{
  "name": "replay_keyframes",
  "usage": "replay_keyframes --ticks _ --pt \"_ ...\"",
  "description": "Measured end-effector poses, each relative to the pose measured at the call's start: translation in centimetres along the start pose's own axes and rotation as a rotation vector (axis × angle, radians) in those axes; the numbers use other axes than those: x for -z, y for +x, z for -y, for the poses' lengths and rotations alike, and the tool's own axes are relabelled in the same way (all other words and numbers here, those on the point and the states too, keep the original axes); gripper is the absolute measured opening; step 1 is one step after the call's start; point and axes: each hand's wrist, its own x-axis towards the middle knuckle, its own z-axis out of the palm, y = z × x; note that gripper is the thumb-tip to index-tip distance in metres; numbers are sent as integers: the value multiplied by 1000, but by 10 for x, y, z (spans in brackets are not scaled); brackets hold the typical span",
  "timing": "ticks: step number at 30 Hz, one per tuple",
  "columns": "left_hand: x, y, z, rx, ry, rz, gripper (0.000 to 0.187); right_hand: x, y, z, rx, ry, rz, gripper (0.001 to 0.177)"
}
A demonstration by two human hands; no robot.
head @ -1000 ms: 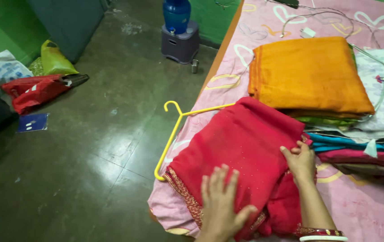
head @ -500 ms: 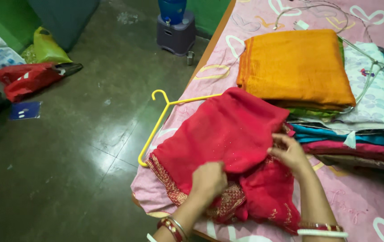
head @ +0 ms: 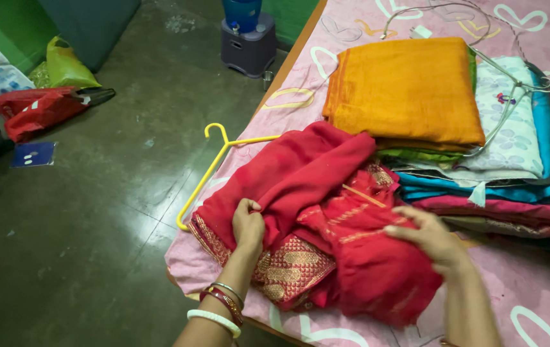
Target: The person folds a red cloth and a matching garment on a bed, attaches the items to a yellow plastic hanger, and hangs the hanger on a rod inside a metal closet.
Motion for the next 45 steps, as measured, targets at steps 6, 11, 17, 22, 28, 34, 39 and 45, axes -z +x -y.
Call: replay_keyframes --ticks 6,11,17,22,28,34,39,45 --pt "3 -18 -22 24 111 17 27 115 -38 13 -6 22 -159 58" --pt "5 -25 -26 54 104 57 29 206 -60 -20 -32 -203 -367 51" --pt "7 -34 -32 -289 252 135 66 150 -37 1 242 -1104 -616 61" --pt "5 -66 -50 -231 130 257 51 13 53 -19 175 -216 -135 68" --pt "5 -54 -56 -441 -301 102 45 -56 129 -29 482 -1026 -686 69" --pt "4 -43 -65 -349 -367 76 43 -65 141 2 222 -1264 -373 65" --pt "3 -46 -66 -276 -406 87 42 -11 125 14 261 -961 -237 39" --pt "4 -32 -57 -219 -480 136 47 108 81 6 355 -485 -284 36"
